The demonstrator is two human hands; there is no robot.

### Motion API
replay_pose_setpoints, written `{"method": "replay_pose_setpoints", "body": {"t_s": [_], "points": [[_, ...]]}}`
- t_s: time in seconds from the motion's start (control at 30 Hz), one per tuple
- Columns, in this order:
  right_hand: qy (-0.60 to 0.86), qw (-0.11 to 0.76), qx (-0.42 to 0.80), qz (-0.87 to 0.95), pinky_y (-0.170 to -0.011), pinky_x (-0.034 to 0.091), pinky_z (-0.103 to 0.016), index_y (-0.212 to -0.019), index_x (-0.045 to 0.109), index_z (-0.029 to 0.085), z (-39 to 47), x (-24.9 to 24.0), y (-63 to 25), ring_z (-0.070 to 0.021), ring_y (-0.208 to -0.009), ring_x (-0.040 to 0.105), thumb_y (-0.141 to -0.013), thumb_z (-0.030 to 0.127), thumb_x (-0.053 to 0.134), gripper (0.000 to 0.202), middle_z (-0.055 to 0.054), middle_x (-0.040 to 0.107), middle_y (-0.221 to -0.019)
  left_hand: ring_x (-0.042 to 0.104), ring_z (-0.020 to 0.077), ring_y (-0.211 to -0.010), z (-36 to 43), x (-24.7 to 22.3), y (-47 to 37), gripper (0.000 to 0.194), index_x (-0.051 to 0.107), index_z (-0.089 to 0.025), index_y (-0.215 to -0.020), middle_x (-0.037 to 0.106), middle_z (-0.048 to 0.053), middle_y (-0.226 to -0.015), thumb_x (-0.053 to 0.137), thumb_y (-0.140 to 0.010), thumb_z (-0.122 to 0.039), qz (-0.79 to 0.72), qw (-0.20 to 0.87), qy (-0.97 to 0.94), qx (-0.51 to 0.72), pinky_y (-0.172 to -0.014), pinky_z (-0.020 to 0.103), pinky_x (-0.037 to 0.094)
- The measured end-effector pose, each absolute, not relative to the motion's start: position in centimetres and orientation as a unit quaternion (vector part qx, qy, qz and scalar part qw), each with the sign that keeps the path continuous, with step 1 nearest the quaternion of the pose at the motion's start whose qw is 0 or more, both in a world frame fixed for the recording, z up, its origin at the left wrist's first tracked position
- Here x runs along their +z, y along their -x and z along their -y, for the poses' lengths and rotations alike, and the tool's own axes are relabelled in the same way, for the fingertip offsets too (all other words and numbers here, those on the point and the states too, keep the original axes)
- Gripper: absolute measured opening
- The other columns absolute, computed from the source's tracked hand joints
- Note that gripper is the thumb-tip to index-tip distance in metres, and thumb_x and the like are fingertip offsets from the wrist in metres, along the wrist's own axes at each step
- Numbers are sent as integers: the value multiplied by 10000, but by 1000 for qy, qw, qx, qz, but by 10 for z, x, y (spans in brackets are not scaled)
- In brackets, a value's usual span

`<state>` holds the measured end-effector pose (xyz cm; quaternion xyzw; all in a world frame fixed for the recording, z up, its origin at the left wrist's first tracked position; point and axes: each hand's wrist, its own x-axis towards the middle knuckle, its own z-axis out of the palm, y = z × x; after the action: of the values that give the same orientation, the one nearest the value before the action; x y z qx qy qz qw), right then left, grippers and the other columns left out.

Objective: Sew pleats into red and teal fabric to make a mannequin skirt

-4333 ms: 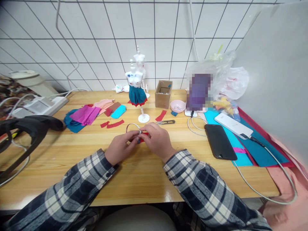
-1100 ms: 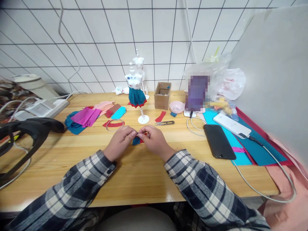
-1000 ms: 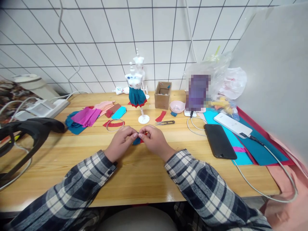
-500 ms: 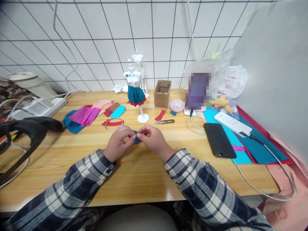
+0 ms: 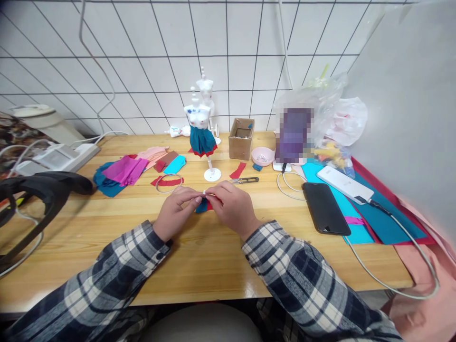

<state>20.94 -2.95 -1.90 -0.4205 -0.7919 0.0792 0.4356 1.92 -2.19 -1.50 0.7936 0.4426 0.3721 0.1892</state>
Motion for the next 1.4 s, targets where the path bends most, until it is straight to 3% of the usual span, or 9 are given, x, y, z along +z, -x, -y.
{"method": "replay_pose_setpoints", "body": {"t_s": [0.33,0.63,0.8,0.93,1.03,1.17,1.3,1.4], "points": [[420,445,120,782,-670,489,-260,-870,728,176,29,-20,-207,-148,-739,622,-872,204,613,118,-42,694,-799,567,195,-776,25,-16,-17,175,725,-190,-924,718,47,-838,560,-912,-247,-395,40,-855,333,-736,369,422],[466,466,249,710,-548,445,-230,-736,713,184,26,-16,-203,-113,-590,553,-783,178,641,86,-11,653,-694,541,198,-788,28,-15,-18,190,729,-210,-940,712,51,-859,543,-918,-243,-393,20,-858,330,-736,369,421],[491,462,349,651,-508,433,-235,-710,705,178,24,-15,-202,-116,-553,545,-759,243,645,101,-21,672,-679,560,198,-795,28,-15,-18,196,727,-200,-954,717,60,-874,540,-919,-250,-390,21,-858,334,-750,373,426],[494,433,488,574,-419,370,-220,-729,698,171,23,-13,-203,-99,-427,469,-755,347,661,182,27,561,-491,581,197,-808,27,-17,-18,204,722,-215,-983,718,58,-886,532,-922,-255,-395,25,-857,330,-767,379,423],[493,426,538,535,-395,362,-214,-768,704,162,23,-14,-203,-94,-400,459,-744,396,681,236,40,533,-464,589,197,-807,26,-16,-16,204,719,-206,-981,718,61,-886,529,-923,-249,-395,21,-857,330,-767,378,420],[485,431,513,562,-403,384,-223,-809,722,160,23,-18,-204,-94,-417,474,-765,395,676,244,8,607,-555,590,200,-802,26,-13,-15,189,720,-201,-951,715,61,-875,543,-911,-253,-397,15,-855,334,-757,377,417],[462,468,359,663,-510,458,-239,-880,742,168,25,-19,-204,-98,-532,530,-793,287,667,165,-43,688,-787,588,197,-778,27,-10,-14,163,724,-199,-930,708,53,-833,585,-883,-271,-398,15,-848,350,-750,373,417],[434,461,278,723,-582,484,-247,-947,749,190,27,-19,-204,-106,-579,545,-817,238,660,165,-33,682,-795,580,189,-746,27,-10,-14,152,730,-221,-891,715,36,-802,588,-882,-274,-403,17,-847,347,-726,366,406]]}}
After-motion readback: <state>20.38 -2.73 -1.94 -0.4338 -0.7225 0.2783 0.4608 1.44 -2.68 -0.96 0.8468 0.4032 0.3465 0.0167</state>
